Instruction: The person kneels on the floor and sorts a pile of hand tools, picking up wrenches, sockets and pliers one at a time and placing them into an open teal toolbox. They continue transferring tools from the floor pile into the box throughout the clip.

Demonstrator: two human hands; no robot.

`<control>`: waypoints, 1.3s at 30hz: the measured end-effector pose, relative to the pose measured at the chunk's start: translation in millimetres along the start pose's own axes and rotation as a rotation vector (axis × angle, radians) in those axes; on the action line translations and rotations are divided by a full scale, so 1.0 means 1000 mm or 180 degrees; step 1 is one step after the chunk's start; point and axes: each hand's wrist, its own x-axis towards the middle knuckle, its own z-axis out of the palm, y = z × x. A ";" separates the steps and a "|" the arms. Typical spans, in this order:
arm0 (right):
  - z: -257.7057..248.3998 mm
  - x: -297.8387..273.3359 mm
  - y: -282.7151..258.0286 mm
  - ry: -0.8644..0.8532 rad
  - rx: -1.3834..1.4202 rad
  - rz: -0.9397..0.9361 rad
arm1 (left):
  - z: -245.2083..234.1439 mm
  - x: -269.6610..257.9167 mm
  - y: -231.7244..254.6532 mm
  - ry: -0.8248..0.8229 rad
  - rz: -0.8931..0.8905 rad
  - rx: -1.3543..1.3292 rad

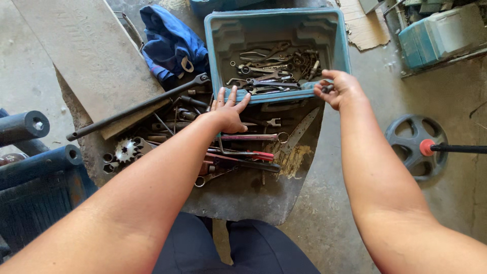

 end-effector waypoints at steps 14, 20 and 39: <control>0.004 -0.061 0.054 -0.0567 -0.1158 -0.0665 | 0.036 -0.014 -0.031 0.1575 0.0505 -0.0700; -0.017 -0.060 0.147 -0.0801 -0.2062 -0.0520 | 0.073 -0.074 -0.078 0.2336 0.0321 -0.1929; 0.025 -0.108 0.186 -0.0536 -0.4247 -0.1700 | 0.118 -0.084 -0.090 0.2491 0.0026 -0.2429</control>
